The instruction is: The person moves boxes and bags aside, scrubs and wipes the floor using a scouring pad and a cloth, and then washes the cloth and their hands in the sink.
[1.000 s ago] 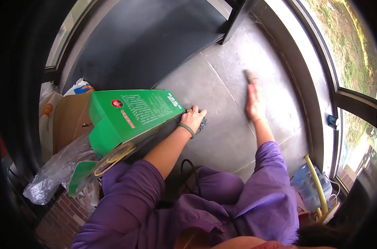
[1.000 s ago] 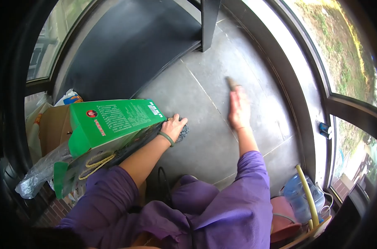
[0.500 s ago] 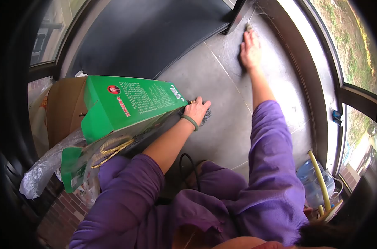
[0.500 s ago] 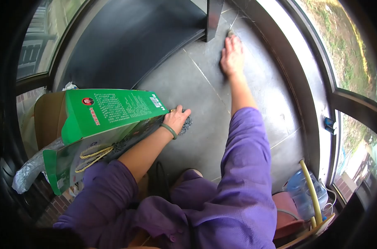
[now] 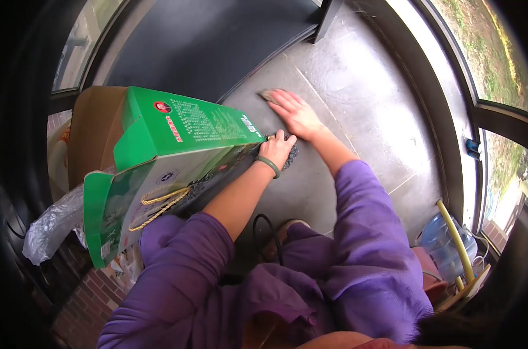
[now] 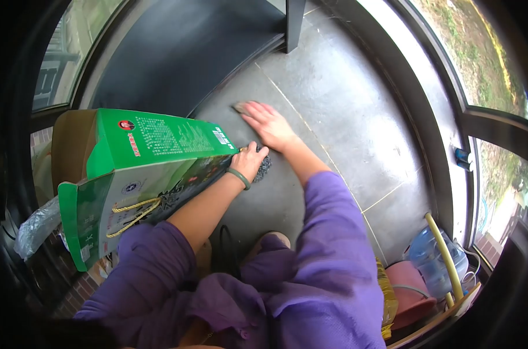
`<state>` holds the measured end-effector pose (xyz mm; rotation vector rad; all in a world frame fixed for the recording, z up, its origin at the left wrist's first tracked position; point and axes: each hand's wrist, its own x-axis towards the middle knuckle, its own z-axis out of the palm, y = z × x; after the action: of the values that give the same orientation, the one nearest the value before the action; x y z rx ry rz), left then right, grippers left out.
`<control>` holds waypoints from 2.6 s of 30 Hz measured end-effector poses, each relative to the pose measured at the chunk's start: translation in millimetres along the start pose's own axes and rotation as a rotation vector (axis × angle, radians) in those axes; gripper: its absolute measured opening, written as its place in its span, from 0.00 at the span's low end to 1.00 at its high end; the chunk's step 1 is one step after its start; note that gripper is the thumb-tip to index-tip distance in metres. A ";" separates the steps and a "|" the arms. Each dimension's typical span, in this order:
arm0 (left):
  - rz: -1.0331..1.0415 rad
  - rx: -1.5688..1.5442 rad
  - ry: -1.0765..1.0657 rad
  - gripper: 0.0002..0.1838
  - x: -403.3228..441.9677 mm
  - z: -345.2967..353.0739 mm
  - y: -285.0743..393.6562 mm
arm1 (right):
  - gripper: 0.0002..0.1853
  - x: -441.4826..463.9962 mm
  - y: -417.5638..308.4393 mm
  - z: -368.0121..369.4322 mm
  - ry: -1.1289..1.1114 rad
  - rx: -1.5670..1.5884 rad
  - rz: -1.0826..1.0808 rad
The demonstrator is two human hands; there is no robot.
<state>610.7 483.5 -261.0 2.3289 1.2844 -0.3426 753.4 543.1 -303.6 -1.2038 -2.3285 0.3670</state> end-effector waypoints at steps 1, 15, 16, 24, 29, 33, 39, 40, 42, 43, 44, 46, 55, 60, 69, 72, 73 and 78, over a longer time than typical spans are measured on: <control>0.002 -0.019 -0.010 0.11 -0.8 -3.9 0.8 | 0.21 -23.0 18.4 -7.8 0.040 0.034 0.044; -0.025 -0.042 -0.064 0.11 -0.1 -6.2 1.9 | 0.22 49.2 131.2 1.6 0.454 -0.307 0.669; -0.017 -0.048 -0.032 0.10 0.6 -5.8 3.2 | 0.22 53.6 112.3 3.5 0.470 -0.357 0.706; -0.006 -0.048 -0.033 0.11 -1.4 1.6 0.3 | 0.23 -1.2 -5.0 9.6 0.091 -0.026 0.183; -0.011 -0.032 -0.026 0.11 0.0 -1.3 -0.1 | 0.21 -87.7 -20.4 -26.9 0.002 -0.030 0.171; 0.000 -0.022 -0.031 0.10 -1.0 -2.3 1.7 | 0.16 -218.2 -20.8 -75.8 0.197 -0.273 0.621; 0.002 -0.022 -0.046 0.11 -0.4 -1.5 1.8 | 0.13 -346.1 91.9 -97.8 0.515 -1.210 1.293; 0.014 0.012 -0.023 0.10 -0.5 -1.6 1.7 | 0.16 -334.1 128.7 -90.1 0.346 -1.014 1.360; 0.043 0.048 -0.011 0.08 -1.9 -1.1 1.5 | 0.22 -256.5 129.5 -83.3 0.265 -0.895 1.210; 0.049 0.056 -0.025 0.09 -2.4 -1.9 1.2 | 0.23 -208.2 129.6 -66.9 0.525 -0.704 1.013; 0.053 0.062 -0.030 0.09 -1.7 -3.6 1.1 | 0.20 -151.5 103.5 -69.3 0.553 -0.645 0.874; 0.065 0.067 -0.027 0.09 -2.3 -4.2 1.6 | 0.17 -99.9 59.7 -44.1 0.542 -0.034 0.669; 0.040 0.016 -0.036 0.10 -3.9 -3.2 -2.2 | 0.18 -255.9 -33.0 -76.3 0.236 -0.356 0.780; 0.070 -0.001 0.026 0.09 -3.0 1.9 -3.7 | 0.10 -347.4 54.5 -122.8 0.688 -0.326 1.701; 0.019 0.050 -0.086 0.24 -0.5 -1.3 -2.0 | 0.21 -117.6 -42.4 -21.5 0.292 -0.127 0.592; 0.031 0.044 -0.080 0.24 0.3 0.1 -6.6 | 0.26 -140.6 -110.8 -6.7 0.076 -0.041 0.451; 0.038 0.037 -0.068 0.24 0.2 1.5 -7.1 | 0.26 -154.9 -121.8 -9.9 0.068 -0.042 0.462; 0.090 0.015 -0.073 0.23 -3.6 -5.2 -17.5 | 0.14 -253.7 -152.3 -30.4 0.318 -0.068 0.579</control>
<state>594.0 491.5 -259.8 2.3552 1.1431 -0.4046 789.8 248.5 -286.0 -1.8174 -1.7079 0.2627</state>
